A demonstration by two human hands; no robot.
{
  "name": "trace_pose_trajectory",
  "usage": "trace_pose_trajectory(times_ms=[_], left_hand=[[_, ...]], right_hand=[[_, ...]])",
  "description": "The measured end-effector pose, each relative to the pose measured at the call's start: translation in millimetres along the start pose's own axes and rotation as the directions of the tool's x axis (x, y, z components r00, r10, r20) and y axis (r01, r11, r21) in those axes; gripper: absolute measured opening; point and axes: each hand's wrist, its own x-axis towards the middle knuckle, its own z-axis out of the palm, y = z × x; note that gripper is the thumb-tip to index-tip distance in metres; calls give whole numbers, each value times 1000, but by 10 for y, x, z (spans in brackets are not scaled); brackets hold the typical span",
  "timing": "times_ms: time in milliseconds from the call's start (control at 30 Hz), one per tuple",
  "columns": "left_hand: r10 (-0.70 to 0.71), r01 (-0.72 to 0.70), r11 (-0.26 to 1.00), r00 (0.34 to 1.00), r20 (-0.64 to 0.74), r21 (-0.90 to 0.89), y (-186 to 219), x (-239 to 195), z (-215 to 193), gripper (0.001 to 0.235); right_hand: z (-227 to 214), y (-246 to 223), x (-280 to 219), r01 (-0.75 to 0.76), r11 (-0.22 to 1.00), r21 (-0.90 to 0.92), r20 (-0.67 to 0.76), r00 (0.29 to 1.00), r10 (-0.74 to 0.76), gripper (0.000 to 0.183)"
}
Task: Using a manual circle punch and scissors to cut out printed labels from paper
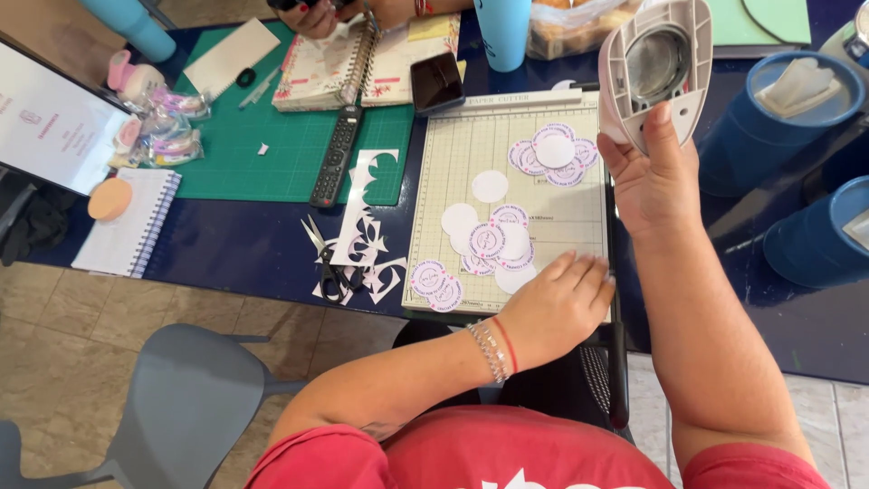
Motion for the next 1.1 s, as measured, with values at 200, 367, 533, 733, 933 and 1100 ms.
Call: trace_pose_trajectory(times_ms=[200,367,533,733,933,1100], left_hand=[[36,-21,996,983,182,-84,32,-159,-531,26],[139,-128,982,988,69,-140,-113,-411,-405,24],[218,-211,960,976,20,-182,-192,-408,-458,23],[223,-234,951,972,-73,-201,-225,-443,-542,11],[-152,161,971,986,67,-175,-1069,-948,-611,38],[-694,695,718,711,114,37,-2256,-1196,-996,34]], right_hand=[[-52,47,64,-69,997,-27,-72,995,67,91],[11,22,22,-86,996,-22,-101,991,83,93],[56,-4,-10,-108,992,-73,-92,991,101,102],[-41,67,47,-111,991,-78,-87,991,104,102],[0,67,86,-129,986,-106,-157,981,111,117],[-158,111,117,-43,988,-147,23,999,47,110]])
